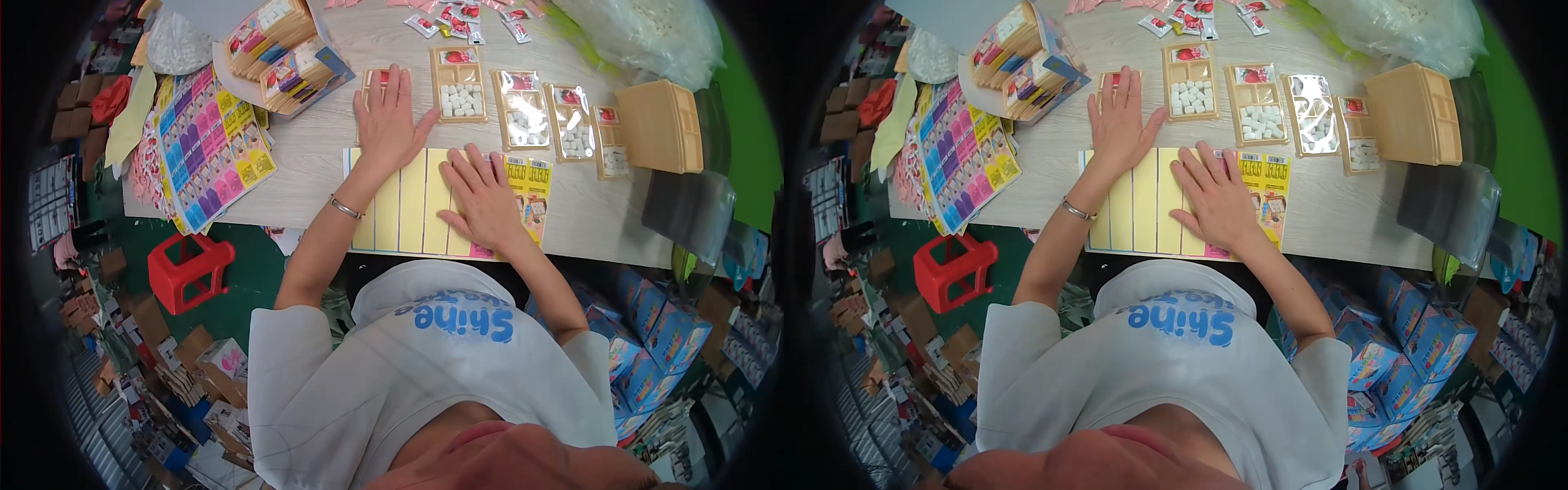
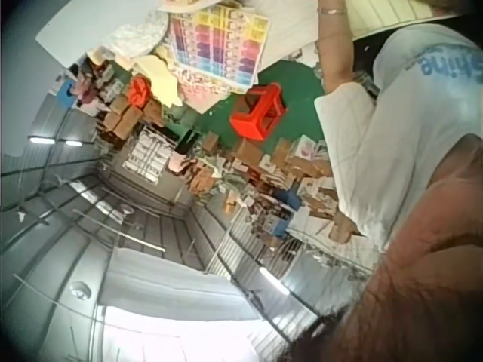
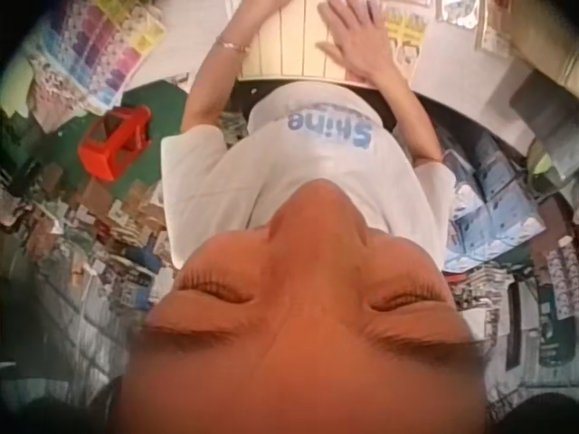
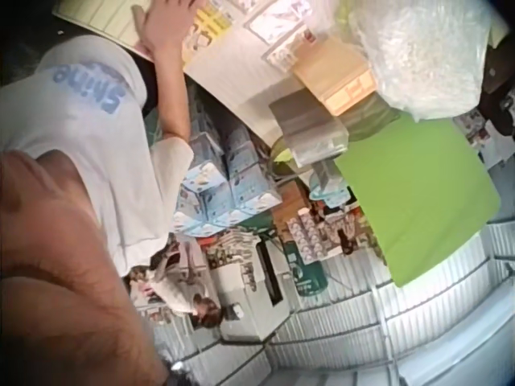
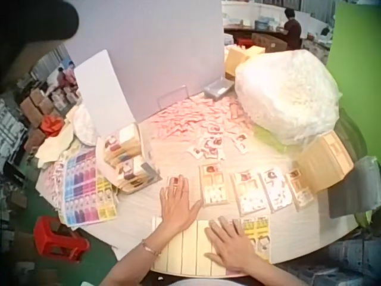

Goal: The recorder is packaging small white plastic blocks into partitioned trays and applying printed backing cards to finalize the product kits.

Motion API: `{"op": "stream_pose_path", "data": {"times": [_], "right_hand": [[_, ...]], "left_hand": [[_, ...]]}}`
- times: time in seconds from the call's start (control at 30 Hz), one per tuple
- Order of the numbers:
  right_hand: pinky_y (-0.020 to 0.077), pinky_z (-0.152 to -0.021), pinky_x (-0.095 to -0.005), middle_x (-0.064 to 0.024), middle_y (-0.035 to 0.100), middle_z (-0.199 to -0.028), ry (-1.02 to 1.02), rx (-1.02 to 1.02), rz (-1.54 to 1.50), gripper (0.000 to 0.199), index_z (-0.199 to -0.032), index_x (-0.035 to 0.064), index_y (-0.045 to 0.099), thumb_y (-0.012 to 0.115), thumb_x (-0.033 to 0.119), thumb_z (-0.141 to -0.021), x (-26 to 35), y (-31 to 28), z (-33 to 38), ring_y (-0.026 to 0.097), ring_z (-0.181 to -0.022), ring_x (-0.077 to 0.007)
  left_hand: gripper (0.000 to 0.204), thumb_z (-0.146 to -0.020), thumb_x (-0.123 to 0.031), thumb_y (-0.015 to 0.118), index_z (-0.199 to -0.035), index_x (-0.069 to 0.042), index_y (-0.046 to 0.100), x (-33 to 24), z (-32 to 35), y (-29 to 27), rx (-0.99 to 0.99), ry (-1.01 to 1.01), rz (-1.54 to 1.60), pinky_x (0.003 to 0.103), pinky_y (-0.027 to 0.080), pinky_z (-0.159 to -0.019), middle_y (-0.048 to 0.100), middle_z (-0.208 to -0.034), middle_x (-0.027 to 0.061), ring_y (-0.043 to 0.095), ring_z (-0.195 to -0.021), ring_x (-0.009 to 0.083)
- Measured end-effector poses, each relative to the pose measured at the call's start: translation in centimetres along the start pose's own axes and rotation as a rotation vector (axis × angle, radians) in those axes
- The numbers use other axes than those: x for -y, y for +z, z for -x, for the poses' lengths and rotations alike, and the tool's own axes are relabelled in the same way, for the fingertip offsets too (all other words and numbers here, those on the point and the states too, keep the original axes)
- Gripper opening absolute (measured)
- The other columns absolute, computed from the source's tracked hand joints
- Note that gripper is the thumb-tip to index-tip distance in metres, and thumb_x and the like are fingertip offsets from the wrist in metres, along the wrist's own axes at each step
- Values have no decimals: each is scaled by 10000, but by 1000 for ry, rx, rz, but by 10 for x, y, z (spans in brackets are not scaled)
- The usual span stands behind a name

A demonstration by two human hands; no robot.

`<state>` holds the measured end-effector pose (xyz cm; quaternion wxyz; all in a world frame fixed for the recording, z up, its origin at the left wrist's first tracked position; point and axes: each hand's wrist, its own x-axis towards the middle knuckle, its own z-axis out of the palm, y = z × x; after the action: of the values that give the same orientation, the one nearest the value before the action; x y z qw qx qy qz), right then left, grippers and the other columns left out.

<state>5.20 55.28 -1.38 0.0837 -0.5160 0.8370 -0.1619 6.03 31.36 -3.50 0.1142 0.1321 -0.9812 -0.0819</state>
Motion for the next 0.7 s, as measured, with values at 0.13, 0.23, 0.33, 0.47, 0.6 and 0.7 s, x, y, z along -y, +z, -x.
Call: {"op": "stream_pose_path", "data": {"times": [0.13,0.23,0.33,0.47,0.6,0.7], "right_hand": [[128,-1246,-537,-112,374,-1601,-75,27,12,764,-1508,93,446,579,564,-923,0,2,0,223,-1530,-356],[123,-1247,-542,-137,374,-1593,-89,24,-40,731,-1498,79,452,619,502,-926,3,-3,0,218,-1531,-367],[162,-1233,-571,-173,383,-1569,-22,28,-108,680,-1477,50,460,665,401,-931,18,-13,-5,244,-1514,-394],[411,-1102,-487,-190,537,-1409,-228,-83,-892,595,-1453,6,448,681,224,-950,81,-102,-40,514,-1320,-374],[500,-827,-423,-222,590,-1033,-355,-178,-1830,327,-1166,-48,499,632,115,-916,179,-168,-50,620,-961,-370],[511,-773,-404,-245,591,-995,-176,-113,-1856,299,-1135,-70,462,597,56,-899,224,-188,-45,632,-930,-366]], "left_hand": [[745,-1006,-517,505,-1564,-48,348,22,-12,-11,133,-18,52,577,173,-1214,295,-1651,147,221,-1527,385],[706,-1019,-474,499,-1574,-70,336,50,-20,-13,132,174,76,538,191,-1220,303,-1648,145,232,-1523,389],[684,-1019,-461,499,-1572,-90,346,53,-20,-2,73,291,70,543,201,-1216,320,-1643,128,246,-1518,386],[691,-1009,-475,506,-1566,-94,358,40,-13,13,-3,166,82,598,196,-1198,332,-1638,118,264,-1508,381],[657,-954,-486,600,-1478,-107,483,29,-14,15,-90,189,-71,543,278,-1167,464,-1532,139,396,-1430,319],[639,-971,-440,599,-1504,-118,457,37,-23,25,-86,263,5,571,274,-1150,454,-1553,124,378,-1442,354]]}}
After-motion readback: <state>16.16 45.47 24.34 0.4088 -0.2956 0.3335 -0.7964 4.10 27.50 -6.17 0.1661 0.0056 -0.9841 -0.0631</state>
